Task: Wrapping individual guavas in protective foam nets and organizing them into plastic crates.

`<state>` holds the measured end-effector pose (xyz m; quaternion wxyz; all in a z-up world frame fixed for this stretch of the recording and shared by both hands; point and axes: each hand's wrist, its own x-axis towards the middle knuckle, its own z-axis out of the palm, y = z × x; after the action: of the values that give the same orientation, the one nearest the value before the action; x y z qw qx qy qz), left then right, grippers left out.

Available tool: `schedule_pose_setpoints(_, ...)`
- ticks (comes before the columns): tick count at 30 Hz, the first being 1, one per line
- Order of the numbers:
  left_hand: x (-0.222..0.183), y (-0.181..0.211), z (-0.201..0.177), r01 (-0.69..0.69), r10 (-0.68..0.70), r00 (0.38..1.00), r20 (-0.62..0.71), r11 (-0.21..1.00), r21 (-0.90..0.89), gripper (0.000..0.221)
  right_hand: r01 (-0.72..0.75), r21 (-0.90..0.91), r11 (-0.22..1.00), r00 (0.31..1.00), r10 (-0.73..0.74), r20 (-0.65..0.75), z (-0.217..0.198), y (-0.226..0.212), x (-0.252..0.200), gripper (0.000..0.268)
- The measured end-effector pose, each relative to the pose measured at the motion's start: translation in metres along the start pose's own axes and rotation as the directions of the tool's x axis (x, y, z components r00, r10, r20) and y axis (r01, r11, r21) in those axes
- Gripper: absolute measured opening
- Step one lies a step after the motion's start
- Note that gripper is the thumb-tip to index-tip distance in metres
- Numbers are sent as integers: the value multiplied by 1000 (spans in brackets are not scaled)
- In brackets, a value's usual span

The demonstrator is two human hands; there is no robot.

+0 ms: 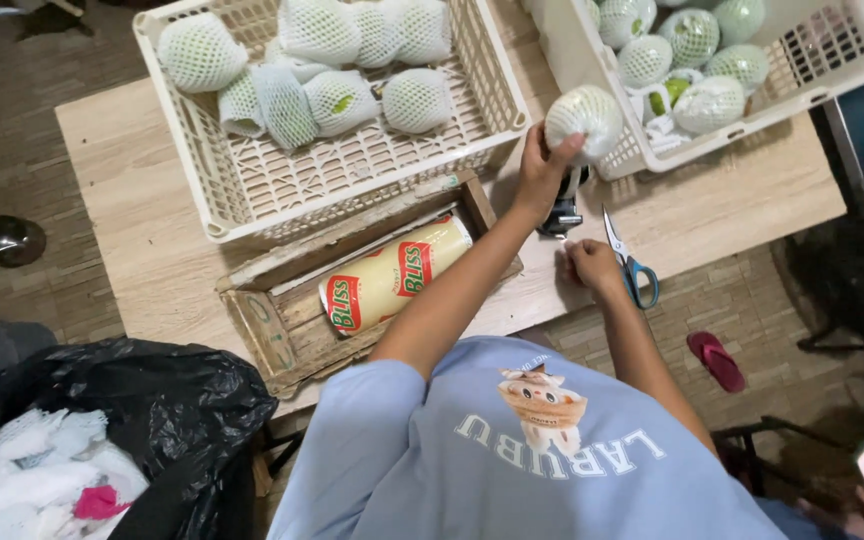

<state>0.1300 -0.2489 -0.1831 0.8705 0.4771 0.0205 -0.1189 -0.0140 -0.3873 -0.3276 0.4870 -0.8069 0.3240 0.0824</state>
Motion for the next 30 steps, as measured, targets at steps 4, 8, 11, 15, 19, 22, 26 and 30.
schedule_pose_setpoints(4, -20, 41, -20, 51, -49, 998, 37, 997, -57, 100, 153, 67, 986, 987, -156, 31, -59, -109, -85, 26)
schedule_pose_setpoints(8, -47, 77, -22, -28, 24, 999, 42, 995, 97, 86, 615, 263, 743, 780, -623, -62, -87, -216, -139, 29)
schedule_pose_setpoints(11, -68, 94, -20, -154, 154, 988, 13, 969, 195, 84, 716, 337, 611, 667, -742, -72, -74, -242, -138, 27)
schedule_pose_setpoints(15, -78, 102, -23, -246, 266, 964, -7, 901, 357, 84, 728, 407, 551, 627, -776, -71, -53, -243, -119, 24)
schedule_pose_setpoints(19, -76, 103, -30, -205, 227, 974, -23, 915, 349, 86, 713, 408, 570, 656, -748, -101, -45, -248, -119, 26)
schedule_pose_setpoints(22, -73, 103, -35, -92, 98, 995, -7, 955, 282, 86, 664, 362, 654, 723, -684, -92, -43, -253, -124, 27)
schedule_pose_setpoints(26, -66, 87, -46, -205, 187, 978, 88, 938, 279, 70, 602, 354, 716, 782, -617, -80, -42, -247, -117, 29)
schedule_pose_setpoints(30, -64, 71, -53, -141, 97, 966, 241, 975, 171, 80, 567, 308, 764, 817, -569, -92, -47, -250, -119, 36)
